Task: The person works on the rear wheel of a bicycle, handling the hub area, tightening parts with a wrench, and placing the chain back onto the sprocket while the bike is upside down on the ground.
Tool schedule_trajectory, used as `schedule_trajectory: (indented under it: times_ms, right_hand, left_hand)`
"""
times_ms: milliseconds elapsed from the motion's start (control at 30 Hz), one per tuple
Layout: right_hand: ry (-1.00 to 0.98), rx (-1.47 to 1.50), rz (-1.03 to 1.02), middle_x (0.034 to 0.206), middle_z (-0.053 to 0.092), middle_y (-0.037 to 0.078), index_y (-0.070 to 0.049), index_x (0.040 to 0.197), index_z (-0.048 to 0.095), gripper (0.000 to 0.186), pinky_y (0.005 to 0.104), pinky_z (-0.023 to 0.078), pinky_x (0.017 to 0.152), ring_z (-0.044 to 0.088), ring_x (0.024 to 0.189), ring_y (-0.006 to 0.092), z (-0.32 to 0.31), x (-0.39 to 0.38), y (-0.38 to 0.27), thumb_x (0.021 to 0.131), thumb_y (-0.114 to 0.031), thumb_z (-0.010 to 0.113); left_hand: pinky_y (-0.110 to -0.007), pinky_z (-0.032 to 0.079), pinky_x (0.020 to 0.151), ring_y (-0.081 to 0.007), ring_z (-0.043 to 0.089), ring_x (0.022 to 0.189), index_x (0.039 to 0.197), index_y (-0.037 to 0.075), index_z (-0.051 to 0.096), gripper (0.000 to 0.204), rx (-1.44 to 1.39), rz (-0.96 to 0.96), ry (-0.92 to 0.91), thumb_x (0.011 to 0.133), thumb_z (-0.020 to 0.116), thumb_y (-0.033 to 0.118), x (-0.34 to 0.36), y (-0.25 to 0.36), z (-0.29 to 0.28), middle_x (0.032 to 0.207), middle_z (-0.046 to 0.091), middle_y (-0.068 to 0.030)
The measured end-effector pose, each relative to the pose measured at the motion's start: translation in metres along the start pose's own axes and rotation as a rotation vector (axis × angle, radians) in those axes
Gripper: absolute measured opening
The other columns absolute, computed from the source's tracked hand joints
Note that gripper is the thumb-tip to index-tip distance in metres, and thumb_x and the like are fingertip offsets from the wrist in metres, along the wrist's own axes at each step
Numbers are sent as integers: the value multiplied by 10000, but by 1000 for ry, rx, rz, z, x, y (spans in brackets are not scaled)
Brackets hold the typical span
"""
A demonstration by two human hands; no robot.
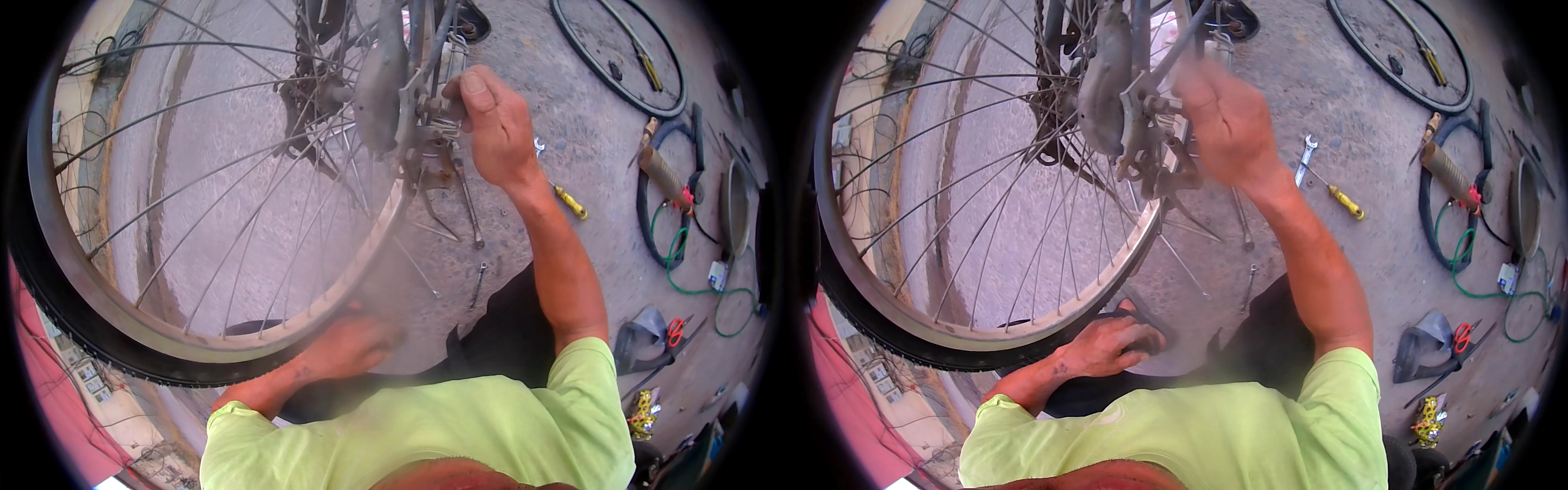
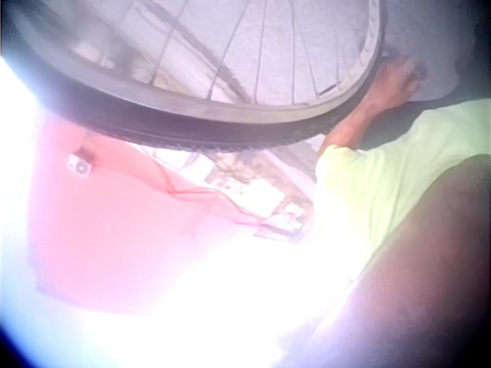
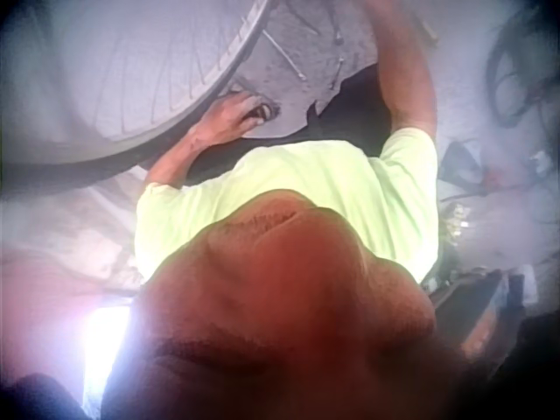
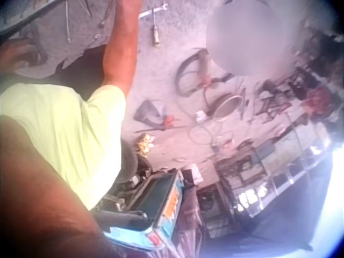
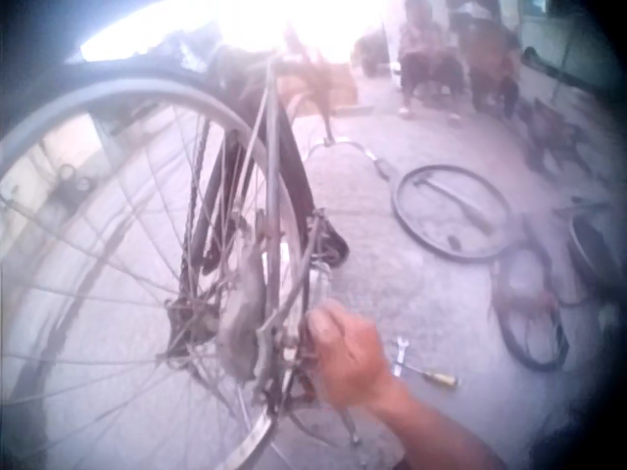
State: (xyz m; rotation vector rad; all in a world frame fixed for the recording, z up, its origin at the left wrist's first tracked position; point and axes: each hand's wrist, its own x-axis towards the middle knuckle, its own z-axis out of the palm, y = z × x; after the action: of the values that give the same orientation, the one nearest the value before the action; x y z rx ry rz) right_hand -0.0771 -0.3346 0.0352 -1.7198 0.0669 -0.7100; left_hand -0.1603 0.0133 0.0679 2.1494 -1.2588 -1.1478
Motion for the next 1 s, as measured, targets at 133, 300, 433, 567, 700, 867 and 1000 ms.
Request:
schedule_trajectory:
  times_ms: [133, 300, 433, 567, 700, 867, 1000]
  right_hand:
    - [74, -162, -186, 684, 614, 145, -52, 959, 650, 312, 448, 476, 587, 597, 610, 368, 12, -5, -2, 1013, -344, 554]
    - [-86, -306, -98, 710, 637, 153, -59, 904, 634, 257, 439, 485, 591, 639, 657, 369, 5, -3, -2, 978, -302, 597]
    - [5, -102, 15, 712, 638, 154, -60, 850, 612, 282, 445, 484, 581, 643, 659, 366, 3, -4, -4, 965, -318, 626]
    - [42, -151, -152, 719, 629, 161, -56, 853, 612, 310, 458, 491, 599, 644, 675, 372, 9, -5, -10, 969, -343, 601]
    - [-35, -313, -99, 758, 655, 148, -51, 881, 615, 295, 458, 513, 624, 662, 702, 357, 4, -4, -11, 947, -338, 620]
    - [45, -379, -224, 722, 656, 134, -58, 810, 610, 305, 458, 528, 619, 675, 691, 328, 10, -5, -6, 960, -323, 593]
    - [10, -408, -189, 658, 652, 123, -75, 742, 636, 353, 463, 534, 581, 672, 625, 322, 17, -3, 7, 968, -337, 564]
  left_hand:
    - [-423, 482, 975, -269, 666, 1042, 1174, 124, 651, 336, -70, -80, -87, 841, 674, 85, 2, 8, -6, 1141, 680, -63]
    - [-420, 519, 877, -282, 669, 994, 1159, 117, 649, 322, -67, -62, -51, 842, 697, 95, 9, 13, -8, 1073, 685, -63]
    - [-428, 515, 869, -294, 666, 974, 1152, 121, 648, 311, -43, -85, -75, 848, 712, 121, 9, 9, -7, 1056, 683, -67]
    - [-432, 522, 807, -321, 654, 911, 1185, 120, 635, 356, -22, 4, -27, 842, 724, 158, 9, 5, -5, 950, 623, -100]
    - [-432, 526, 828, -326, 659, 944, 1217, 124, 631, 379, -16, -31, -64, 851, 722, 165, 12, 12, -8, 992, 644, -104]
    - [-426, 544, 834, -355, 660, 970, 1266, 100, 614, 438, -20, -58, -165, 852, 732, 184, 22, 20, -12, 1032, 647, -136]
    - [-421, 544, 856, -365, 662, 1001, 1270, 88, 612, 449, -58, -94, -192, 846, 740, 163, 26, 25, -9, 1088, 657, -160]
